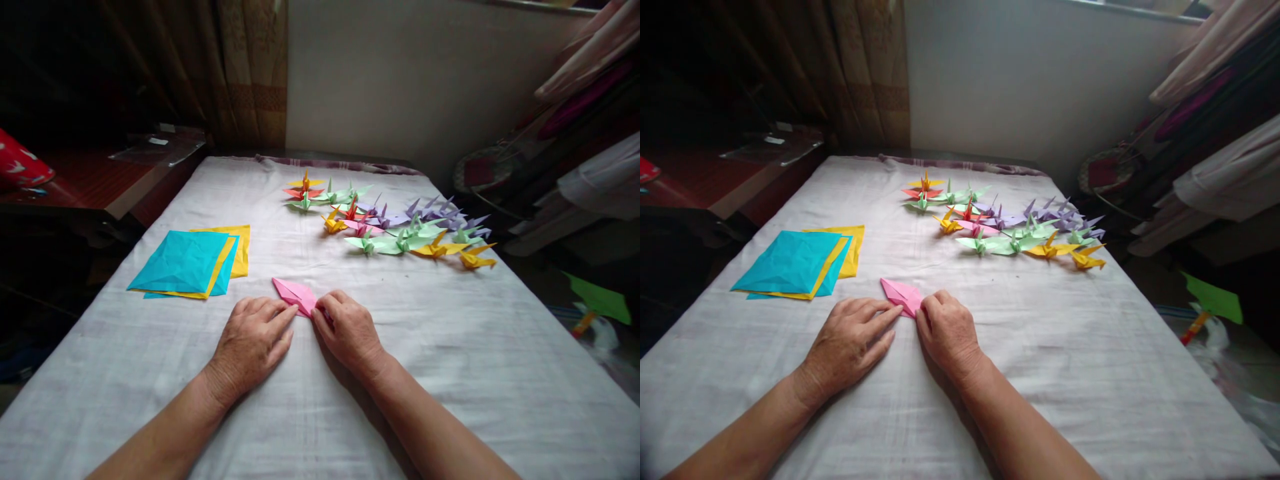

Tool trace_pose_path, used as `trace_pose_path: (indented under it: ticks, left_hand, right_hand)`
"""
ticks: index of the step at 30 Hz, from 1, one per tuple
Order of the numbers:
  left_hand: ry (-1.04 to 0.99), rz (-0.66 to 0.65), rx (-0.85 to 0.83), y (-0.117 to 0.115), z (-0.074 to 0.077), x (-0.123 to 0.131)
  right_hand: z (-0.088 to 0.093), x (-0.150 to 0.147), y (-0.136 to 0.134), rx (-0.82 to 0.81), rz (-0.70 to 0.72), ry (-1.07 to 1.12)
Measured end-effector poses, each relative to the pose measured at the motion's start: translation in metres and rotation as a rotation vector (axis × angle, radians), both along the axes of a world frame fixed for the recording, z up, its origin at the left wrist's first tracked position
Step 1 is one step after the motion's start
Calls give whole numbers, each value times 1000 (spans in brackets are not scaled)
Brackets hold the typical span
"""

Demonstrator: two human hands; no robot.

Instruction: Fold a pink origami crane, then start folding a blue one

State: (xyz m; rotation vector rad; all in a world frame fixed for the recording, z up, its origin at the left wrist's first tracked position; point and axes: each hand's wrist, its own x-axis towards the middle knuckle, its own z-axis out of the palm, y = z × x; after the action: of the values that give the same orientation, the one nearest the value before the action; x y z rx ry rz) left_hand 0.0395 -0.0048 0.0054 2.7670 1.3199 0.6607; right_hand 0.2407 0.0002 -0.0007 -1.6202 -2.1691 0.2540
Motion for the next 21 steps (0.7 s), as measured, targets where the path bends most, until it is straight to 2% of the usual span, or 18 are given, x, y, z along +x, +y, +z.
trace_pose_path:
  ticks: [4,9,15,21]
  left_hand:
    - [-7,23,-10,3,-3,0]
    - [17,56,-50,6,-5,2]
    - [75,100,-61,6,1,11]
    - [189,170,-52,5,10,32]
  right_hand:
    - [1,0,-4,-15,29,56]
    - [-1,-2,-7,-43,103,232]
    - [-5,5,-1,-168,88,469]
    - [-11,15,9,-11,16,459]
